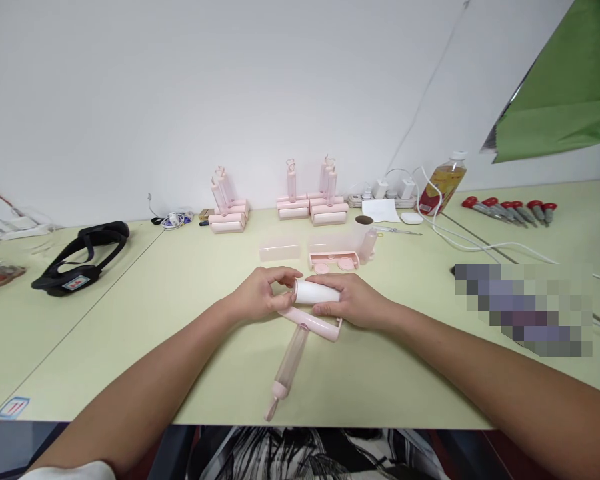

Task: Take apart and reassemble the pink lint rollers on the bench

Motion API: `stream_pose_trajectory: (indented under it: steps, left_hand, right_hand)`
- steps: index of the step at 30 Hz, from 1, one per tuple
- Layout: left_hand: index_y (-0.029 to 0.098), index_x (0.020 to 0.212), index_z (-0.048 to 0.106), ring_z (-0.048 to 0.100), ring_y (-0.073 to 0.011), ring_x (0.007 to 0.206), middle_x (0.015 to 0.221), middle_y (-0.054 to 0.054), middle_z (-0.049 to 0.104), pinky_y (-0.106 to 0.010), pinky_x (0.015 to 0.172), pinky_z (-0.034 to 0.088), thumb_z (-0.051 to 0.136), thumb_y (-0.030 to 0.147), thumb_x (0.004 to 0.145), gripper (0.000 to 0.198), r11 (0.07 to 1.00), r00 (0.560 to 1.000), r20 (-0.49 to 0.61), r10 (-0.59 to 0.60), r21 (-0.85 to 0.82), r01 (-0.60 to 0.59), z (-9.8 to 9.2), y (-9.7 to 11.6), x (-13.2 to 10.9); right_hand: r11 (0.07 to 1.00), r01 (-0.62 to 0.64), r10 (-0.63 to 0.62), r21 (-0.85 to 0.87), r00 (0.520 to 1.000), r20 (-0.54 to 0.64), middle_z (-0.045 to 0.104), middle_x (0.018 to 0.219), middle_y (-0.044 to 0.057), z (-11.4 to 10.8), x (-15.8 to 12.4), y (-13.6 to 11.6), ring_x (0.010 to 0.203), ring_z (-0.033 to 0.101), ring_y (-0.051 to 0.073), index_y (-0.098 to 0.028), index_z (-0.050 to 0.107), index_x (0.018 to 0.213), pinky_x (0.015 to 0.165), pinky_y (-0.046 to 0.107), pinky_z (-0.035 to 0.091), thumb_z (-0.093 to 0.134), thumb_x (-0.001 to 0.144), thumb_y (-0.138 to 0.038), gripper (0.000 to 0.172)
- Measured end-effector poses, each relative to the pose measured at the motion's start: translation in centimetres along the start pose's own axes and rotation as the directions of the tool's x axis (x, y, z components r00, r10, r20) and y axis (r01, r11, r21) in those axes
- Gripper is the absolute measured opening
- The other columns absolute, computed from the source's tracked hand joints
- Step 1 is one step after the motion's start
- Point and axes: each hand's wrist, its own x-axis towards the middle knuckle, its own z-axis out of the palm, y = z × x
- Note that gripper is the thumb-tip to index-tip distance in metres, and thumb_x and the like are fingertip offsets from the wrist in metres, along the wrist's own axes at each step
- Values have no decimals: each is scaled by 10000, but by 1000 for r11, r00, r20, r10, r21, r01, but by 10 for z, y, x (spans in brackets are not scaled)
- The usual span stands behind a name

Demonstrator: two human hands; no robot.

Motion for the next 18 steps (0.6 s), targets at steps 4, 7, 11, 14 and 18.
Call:
stream_pose_trajectory:
  steps: [4,7,11,14,18]
  left_hand:
    - [178,1086,688,642,-197,943,1054,-50,713,-287,837,514,585,255,778,335,999,998,-41,45,14,-45,2,-2,1]
    - [174,1045,701,652,-187,886,1007,-52,722,-280,805,525,598,272,776,304,999,996,-78,44,6,-44,2,-5,2]
    - [159,1020,694,654,-175,813,909,-53,717,-279,753,536,589,257,782,278,994,993,-118,-31,-110,18,2,-10,4]
    - [148,971,695,658,-180,807,912,-60,700,-308,755,555,594,300,786,260,942,978,-136,-156,-317,106,5,-11,8]
    - [140,1030,664,674,-177,712,892,-54,687,-358,712,585,669,332,724,361,791,930,-118,-348,-570,223,9,-14,14]
  right_hand:
    - [999,-51,50,-13,997,-54,687,1034,5,2,1,0,898,619,211,-267,642,1182,754,302,455,707,759,-318,431]
    - [995,-97,94,-25,991,-94,683,1043,19,2,2,0,910,616,223,-245,652,1152,760,315,457,707,752,-345,416]
    - [993,-117,115,-7,985,-126,679,1044,26,2,3,1,909,611,223,-224,658,1115,763,319,460,691,759,-356,381]
    - [992,-128,126,-7,981,-150,680,1034,27,2,5,1,894,612,220,-222,654,1118,753,321,463,666,778,-358,367]
    - [987,-154,144,-37,972,-188,671,1096,48,3,6,3,967,611,243,-212,641,1144,808,348,466,657,786,-357,387]
